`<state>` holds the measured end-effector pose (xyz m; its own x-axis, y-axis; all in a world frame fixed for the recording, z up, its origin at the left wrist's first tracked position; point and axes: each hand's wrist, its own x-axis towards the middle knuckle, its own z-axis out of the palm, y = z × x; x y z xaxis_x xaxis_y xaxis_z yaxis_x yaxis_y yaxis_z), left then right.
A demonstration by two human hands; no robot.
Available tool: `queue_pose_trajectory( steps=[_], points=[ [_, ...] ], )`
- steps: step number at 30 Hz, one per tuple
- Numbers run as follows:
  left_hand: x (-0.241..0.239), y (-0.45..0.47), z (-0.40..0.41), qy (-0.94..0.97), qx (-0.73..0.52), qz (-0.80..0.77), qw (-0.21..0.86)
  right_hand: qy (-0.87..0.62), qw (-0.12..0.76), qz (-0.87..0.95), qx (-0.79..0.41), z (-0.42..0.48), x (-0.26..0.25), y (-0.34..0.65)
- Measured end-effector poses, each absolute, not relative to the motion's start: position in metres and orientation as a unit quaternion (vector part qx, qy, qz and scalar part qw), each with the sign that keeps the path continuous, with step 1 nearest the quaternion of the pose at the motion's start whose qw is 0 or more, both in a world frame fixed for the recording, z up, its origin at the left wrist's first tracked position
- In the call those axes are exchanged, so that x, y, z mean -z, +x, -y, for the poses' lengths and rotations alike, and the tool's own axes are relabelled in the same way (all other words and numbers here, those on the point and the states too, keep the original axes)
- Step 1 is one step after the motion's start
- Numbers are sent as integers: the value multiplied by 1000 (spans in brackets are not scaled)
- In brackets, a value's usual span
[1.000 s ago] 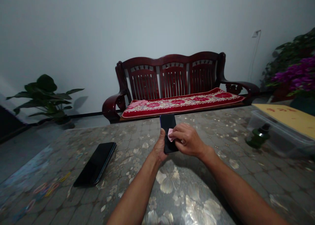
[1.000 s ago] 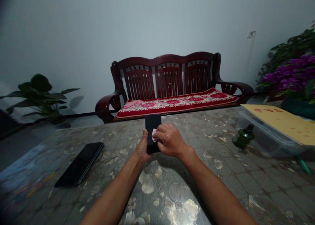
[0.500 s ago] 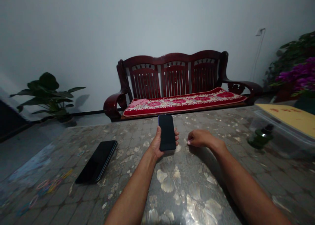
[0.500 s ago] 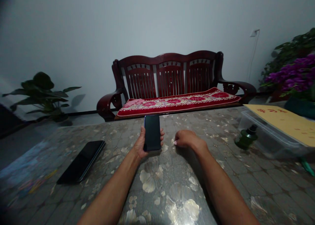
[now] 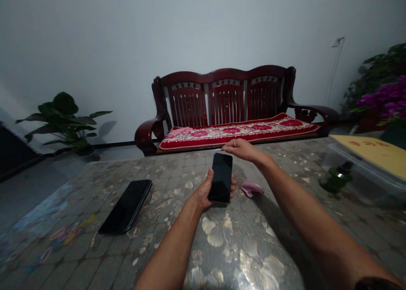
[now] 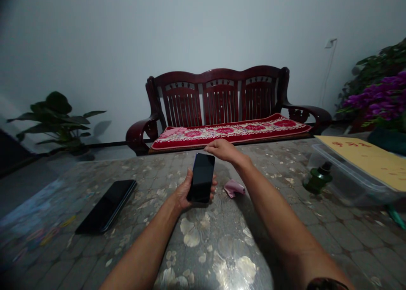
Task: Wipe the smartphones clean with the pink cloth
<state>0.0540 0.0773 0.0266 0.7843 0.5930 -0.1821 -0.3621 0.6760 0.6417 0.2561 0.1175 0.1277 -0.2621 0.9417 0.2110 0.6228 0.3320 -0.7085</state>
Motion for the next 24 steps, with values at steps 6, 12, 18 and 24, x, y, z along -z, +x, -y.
queue_pose_trajectory(
  steps=[6,12,18,24],
  points=[
    [-22,54,-80,313,-256,-197,893,-470,278,746,-381,-123,-131,255],
    [-18,54,-79,313,-248,-187,897,-450,255,723,-459,-128,-129,254],
    [-18,55,-77,304,-243,-172,905,-457,259,696,-490,-128,-121,251],
    [-19,56,-76,279,-235,-184,913,-475,281,671,-495,-127,-111,248]
  ],
)
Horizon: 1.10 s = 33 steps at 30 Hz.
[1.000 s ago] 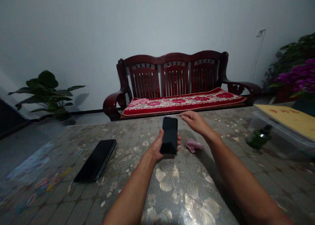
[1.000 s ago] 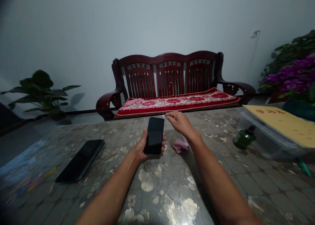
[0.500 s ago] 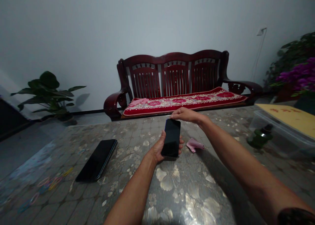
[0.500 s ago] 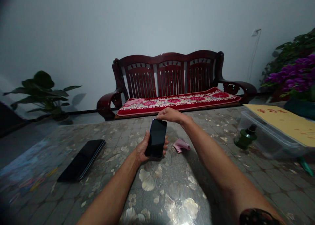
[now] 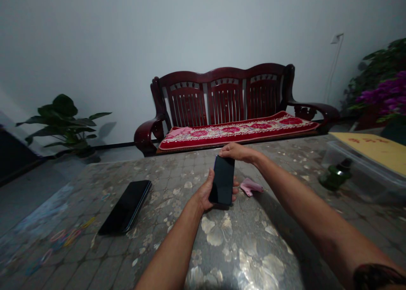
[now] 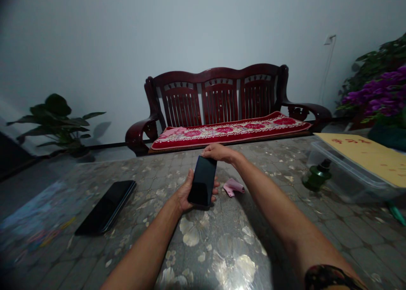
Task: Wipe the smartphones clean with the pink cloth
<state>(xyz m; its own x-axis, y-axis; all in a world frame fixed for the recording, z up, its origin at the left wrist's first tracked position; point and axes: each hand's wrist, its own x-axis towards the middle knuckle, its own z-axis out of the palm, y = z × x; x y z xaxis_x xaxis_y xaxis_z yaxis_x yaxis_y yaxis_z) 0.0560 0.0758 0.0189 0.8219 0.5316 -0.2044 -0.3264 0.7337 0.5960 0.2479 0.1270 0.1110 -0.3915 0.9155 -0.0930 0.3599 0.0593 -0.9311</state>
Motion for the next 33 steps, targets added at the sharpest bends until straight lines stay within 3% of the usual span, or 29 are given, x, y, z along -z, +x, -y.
queue_pose_trajectory(
  steps=[21,28,33],
  points=[
    [-38,40,-60,331,-212,-356,848,-519,238,677,-464,-131,-93,244],
    [-29,13,-31,459,-330,-485,667,-513,222,682,-472,-134,-80,239],
    [-19,4,-17,582,-363,-495,533,-509,213,685,-475,-136,-74,237]
  ],
)
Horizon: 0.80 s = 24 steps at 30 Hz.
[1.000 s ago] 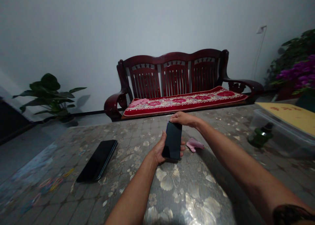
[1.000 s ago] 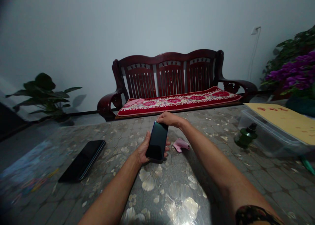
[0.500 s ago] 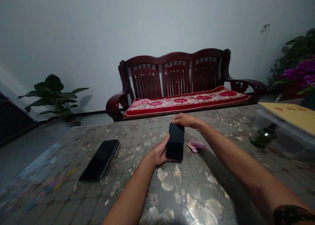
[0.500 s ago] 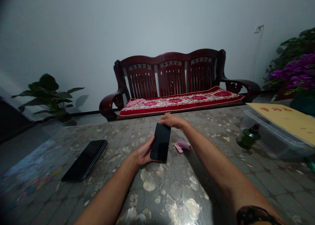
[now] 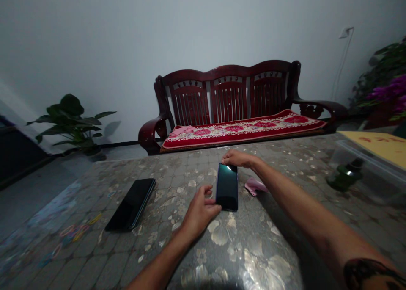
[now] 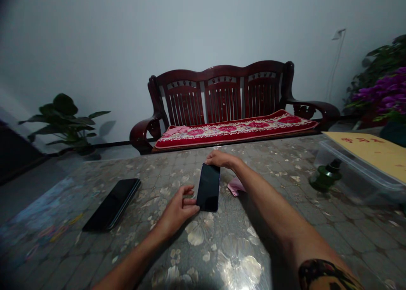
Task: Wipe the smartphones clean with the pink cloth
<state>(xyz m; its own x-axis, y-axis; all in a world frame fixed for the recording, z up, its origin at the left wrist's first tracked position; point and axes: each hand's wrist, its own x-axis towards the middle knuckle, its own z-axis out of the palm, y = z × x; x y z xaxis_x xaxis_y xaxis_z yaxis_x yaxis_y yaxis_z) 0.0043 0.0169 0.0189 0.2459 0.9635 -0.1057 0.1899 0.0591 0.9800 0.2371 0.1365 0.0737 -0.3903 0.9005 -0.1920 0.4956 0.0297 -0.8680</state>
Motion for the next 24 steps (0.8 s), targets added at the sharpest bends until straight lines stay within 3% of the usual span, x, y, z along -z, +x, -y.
queue_pose_trajectory(
  steps=[10,24],
  points=[
    [-20,9,-8,786,-289,-441,321,-531,190,678,-471,-149,-54,226],
    [-11,5,-12,843,-249,-418,229,-585,149,722,-338,-154,-35,207]
  ],
)
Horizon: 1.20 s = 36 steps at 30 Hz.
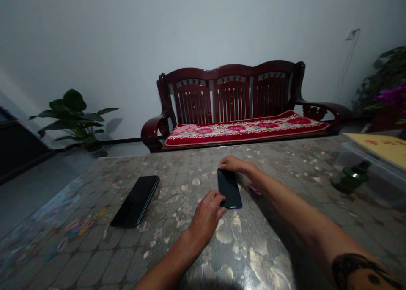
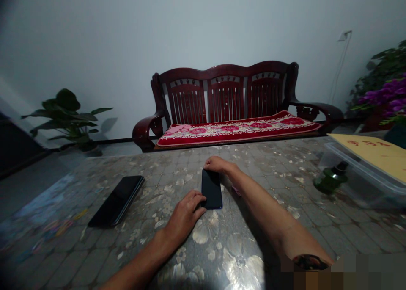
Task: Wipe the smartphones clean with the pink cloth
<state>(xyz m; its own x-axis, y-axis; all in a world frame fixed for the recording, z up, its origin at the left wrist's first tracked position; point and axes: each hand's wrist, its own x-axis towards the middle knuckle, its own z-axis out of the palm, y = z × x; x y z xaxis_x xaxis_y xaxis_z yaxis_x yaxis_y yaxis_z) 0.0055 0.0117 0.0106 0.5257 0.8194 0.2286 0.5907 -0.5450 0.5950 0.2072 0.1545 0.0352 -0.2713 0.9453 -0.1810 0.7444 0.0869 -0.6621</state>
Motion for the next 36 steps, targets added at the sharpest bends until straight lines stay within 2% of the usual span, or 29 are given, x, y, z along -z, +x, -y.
queue_pose_trajectory(
  steps=[15,26,36],
  points=[
    [-12,6,-8,858,-220,-417,203,-592,91,786,-153,-136,-38,192],
    [-10,6,-6,880,-200,-411,127,-590,74,802,-54,-117,-36,186],
    [-9,6,-6,890,-200,-399,95,-585,72,807,-27,-112,-33,185]
  ],
)
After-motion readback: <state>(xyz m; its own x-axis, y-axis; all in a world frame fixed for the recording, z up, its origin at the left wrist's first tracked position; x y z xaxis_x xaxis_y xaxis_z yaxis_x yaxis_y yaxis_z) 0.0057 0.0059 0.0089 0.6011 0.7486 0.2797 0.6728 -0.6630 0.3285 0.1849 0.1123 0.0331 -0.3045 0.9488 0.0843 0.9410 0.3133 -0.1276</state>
